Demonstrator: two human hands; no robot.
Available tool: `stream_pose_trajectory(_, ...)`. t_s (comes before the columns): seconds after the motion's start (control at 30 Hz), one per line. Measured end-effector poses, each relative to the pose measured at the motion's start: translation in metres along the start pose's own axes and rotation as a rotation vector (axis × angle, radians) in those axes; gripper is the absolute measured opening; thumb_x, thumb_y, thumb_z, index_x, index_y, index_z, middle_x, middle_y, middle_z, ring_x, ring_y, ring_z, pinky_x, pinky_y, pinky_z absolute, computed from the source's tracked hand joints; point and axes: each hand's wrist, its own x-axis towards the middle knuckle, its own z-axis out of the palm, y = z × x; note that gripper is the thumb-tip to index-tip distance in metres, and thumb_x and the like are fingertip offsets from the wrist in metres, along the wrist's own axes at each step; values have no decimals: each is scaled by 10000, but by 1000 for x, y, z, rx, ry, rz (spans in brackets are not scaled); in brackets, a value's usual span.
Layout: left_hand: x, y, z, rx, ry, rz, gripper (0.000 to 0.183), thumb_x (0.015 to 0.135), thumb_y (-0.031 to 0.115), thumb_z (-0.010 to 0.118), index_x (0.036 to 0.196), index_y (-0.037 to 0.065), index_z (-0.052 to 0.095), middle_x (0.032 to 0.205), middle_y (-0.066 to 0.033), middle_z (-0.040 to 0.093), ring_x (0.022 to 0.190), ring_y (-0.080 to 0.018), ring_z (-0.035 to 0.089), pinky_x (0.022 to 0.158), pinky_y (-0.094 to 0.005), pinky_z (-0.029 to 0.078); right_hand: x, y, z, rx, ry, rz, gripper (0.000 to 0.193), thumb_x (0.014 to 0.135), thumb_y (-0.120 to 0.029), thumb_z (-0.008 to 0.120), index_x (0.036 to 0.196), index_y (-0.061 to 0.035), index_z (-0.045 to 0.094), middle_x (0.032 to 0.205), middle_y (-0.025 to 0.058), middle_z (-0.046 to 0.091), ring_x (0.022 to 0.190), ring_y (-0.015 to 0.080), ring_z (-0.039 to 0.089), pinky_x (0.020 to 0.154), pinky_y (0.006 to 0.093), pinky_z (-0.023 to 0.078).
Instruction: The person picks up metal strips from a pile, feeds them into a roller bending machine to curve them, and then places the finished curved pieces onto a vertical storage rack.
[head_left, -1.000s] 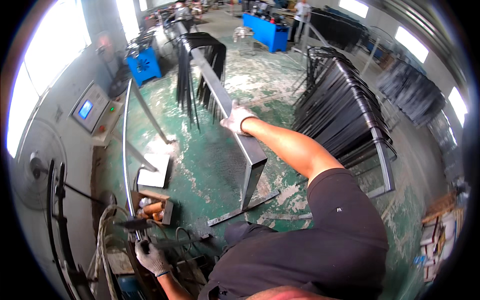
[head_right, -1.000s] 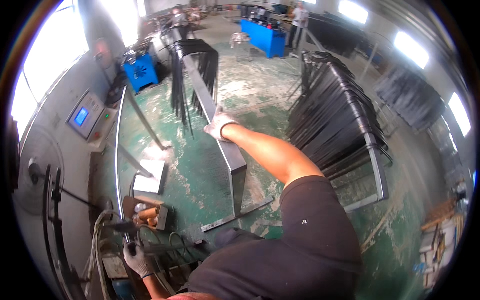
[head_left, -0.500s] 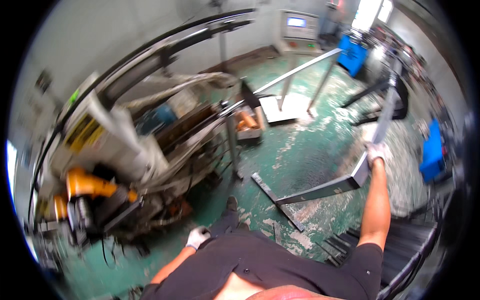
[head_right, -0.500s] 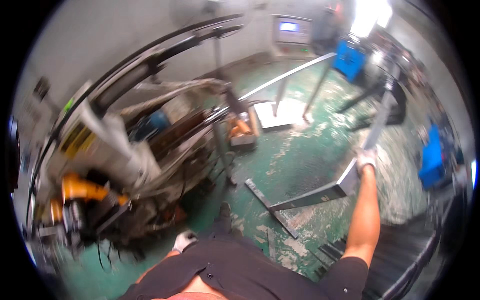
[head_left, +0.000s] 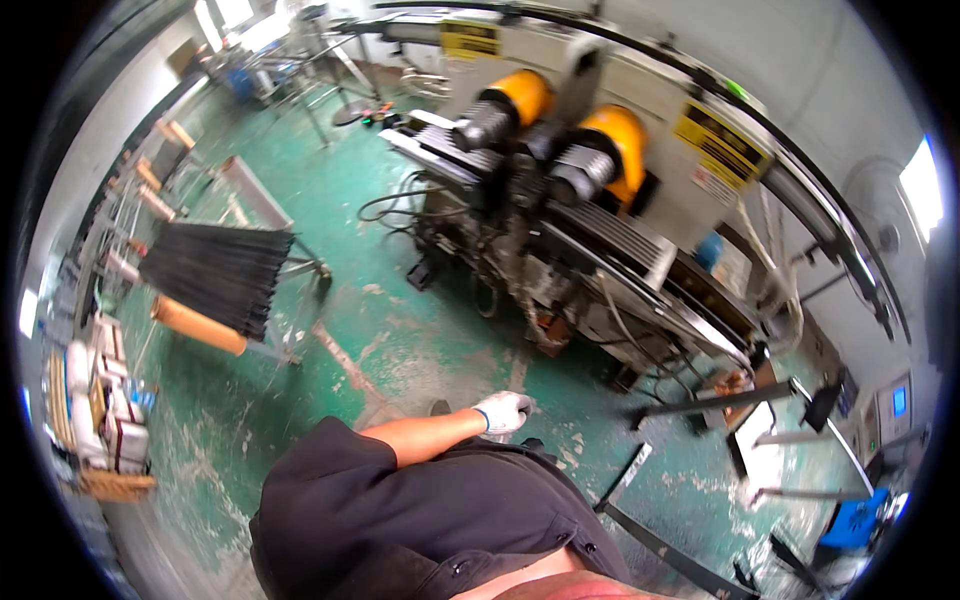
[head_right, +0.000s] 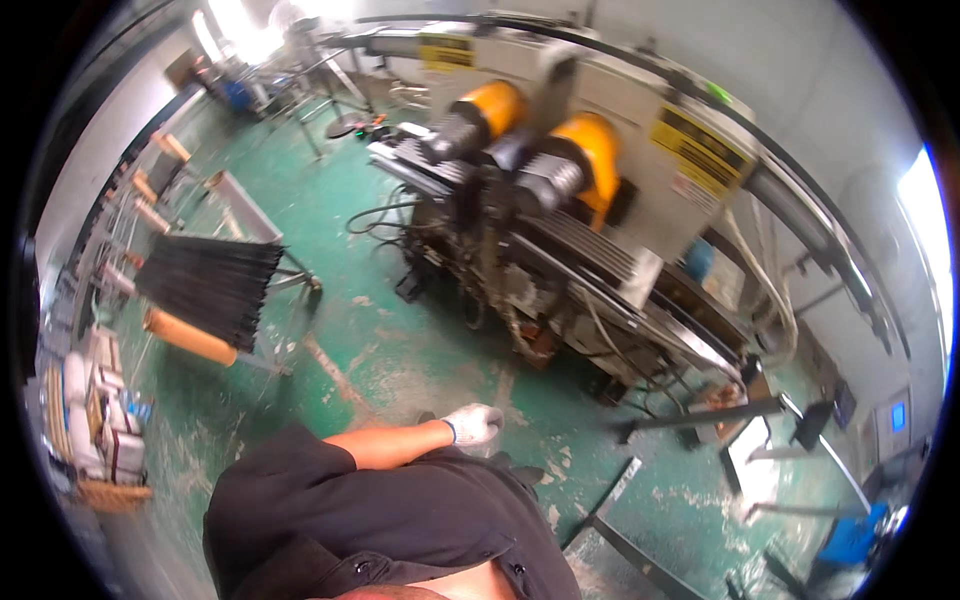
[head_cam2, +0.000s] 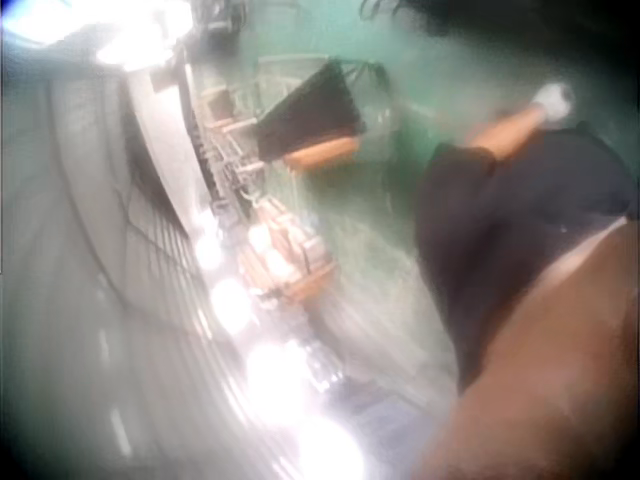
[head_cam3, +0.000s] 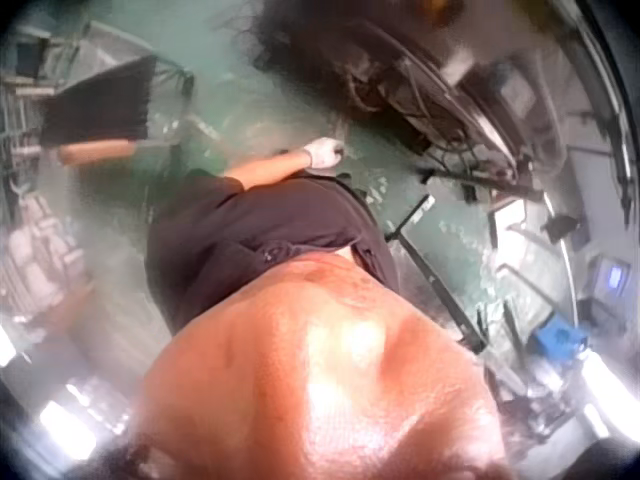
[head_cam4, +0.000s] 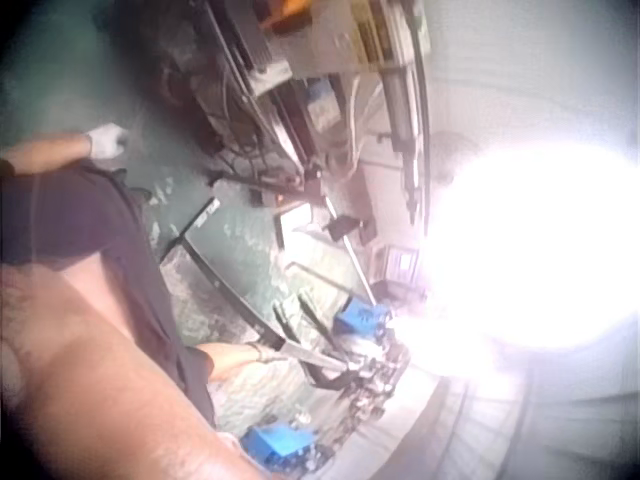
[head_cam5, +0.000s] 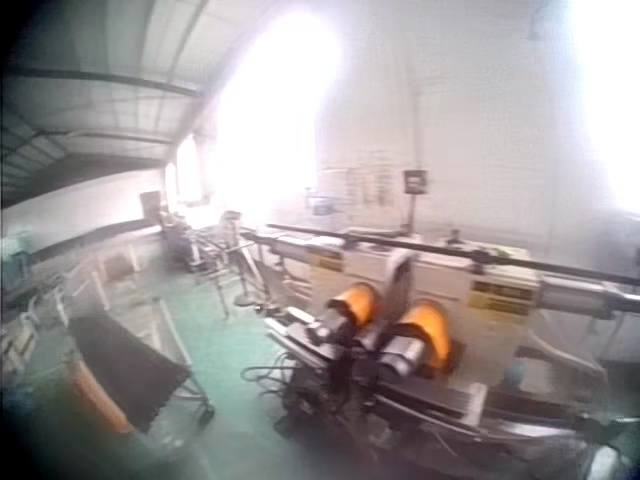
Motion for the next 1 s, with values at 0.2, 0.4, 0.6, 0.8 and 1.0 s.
stream_pose_trajectory(0.2,-100,-161,-101,25,163,-220,352,895,260,570,1143,80,742,1154,-224,734,1124,-414,680,987,-492,525,-223,111,188,-84,-394,384,529,953,-296,680,1382,-16,549,1256,148,634,1099,288,631,946,419,504)
stream_pose_trajectory(0.4,-202,-300,-179,-184,439,-425,395,928,326,609,1145,26,748,1081,-207,760,1018,-334,730,917,-418,560,-403,127,306,-89,-766,512,388,976,-219,645,1323,-62,569,1135,140,670,985,292,684,835,418,561)
stream_pose_trajectory(0.6,-222,-316,-268,-545,533,-444,453,967,384,602,1193,8,714,1028,-165,768,968,-271,734,885,-386,562,-682,-21,428,-53,-1361,118,332,1006,-179,687,1278,-2,618,980,106,702,790,217,705,694,342,606)
stream_pose_trajectory(0.8,-196,-303,-341,-689,517,-132,448,1069,385,553,1223,-24,651,1046,-156,732,944,-232,723,863,-375,563,-891,-77,480,117,-1840,261,370,1071,-185,591,1354,49,552,1184,183,687,1025,260,695,886,389,594)
stream_pose_trajectory(1.0,-216,-400,-432,-394,741,-239,293,1024,311,568,1123,55,672,1028,-203,731,1002,-388,705,867,-463,550,-1047,-41,556,148,-1984,671,423,1075,-138,565,1433,71,480,1316,220,636,1130,274,662,949,356,560)
